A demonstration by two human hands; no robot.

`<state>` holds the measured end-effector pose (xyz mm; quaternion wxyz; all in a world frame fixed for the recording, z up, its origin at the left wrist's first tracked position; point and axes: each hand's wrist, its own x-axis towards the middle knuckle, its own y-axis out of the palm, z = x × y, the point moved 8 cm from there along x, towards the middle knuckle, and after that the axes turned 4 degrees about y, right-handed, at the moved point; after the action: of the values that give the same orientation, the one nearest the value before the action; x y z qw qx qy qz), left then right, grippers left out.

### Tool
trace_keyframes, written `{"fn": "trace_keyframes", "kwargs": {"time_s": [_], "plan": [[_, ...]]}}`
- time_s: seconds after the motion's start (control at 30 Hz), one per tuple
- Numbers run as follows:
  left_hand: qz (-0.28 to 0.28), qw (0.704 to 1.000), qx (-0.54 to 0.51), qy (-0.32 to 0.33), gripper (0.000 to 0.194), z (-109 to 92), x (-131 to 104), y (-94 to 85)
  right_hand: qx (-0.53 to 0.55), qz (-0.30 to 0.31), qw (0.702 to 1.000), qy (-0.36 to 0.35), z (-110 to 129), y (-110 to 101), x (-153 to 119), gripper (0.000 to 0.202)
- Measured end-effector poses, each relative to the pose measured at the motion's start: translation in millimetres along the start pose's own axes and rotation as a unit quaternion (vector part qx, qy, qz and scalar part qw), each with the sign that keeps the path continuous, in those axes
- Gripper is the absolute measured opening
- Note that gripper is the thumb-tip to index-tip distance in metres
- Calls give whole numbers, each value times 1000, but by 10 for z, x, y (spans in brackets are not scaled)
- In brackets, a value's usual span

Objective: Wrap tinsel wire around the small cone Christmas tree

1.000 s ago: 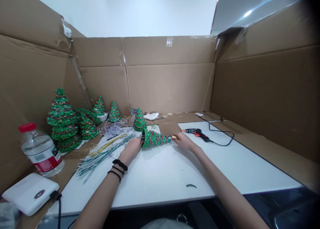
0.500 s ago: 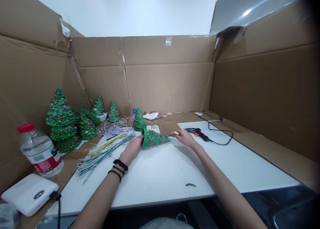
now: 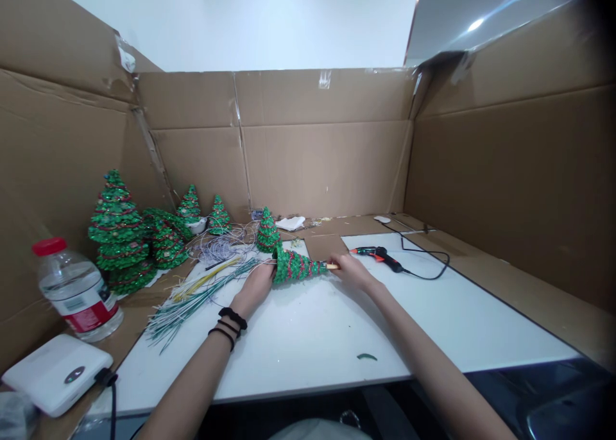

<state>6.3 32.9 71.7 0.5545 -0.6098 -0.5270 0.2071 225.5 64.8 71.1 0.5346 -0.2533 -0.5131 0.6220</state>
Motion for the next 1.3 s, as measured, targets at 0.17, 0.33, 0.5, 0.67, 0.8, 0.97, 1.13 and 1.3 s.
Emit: {"fn": "trace_keyframes", "kwargs": {"time_s": [0.17, 0.33, 0.5, 0.67, 0.8, 0.97, 1.13, 1.3], "plan": [[-3, 1000, -12, 2, 25, 13, 5, 18, 12, -9, 1000, 12, 61, 46, 9, 14], [-16, 999, -39, 15, 26, 21, 8, 22, 21, 3, 999, -24, 106, 58, -8, 14], [-17, 998, -61, 24, 27, 38, 25, 33, 3, 13, 998, -59, 131, 150, -12, 15], [-11, 999, -44, 22, 26, 54, 27, 31, -17, 7, 1000, -17, 51, 181, 21, 18], [-8, 999, -27, 26, 25, 29, 18, 18, -36, 7, 999, 2, 24, 162, 22, 15], [-20, 999, -35, 29, 24, 14, 21, -4, -74, 8, 997, 33, 49, 149, 0, 18], [-20, 998, -51, 32, 26, -6, 17, -17, -89, 11, 994, 62, 70, 190, -23, 22], [-19, 997, -67, 35, 28, -26, 7, -31, -78, 12, 994, 82, 82, 54, 8, 24]]}}
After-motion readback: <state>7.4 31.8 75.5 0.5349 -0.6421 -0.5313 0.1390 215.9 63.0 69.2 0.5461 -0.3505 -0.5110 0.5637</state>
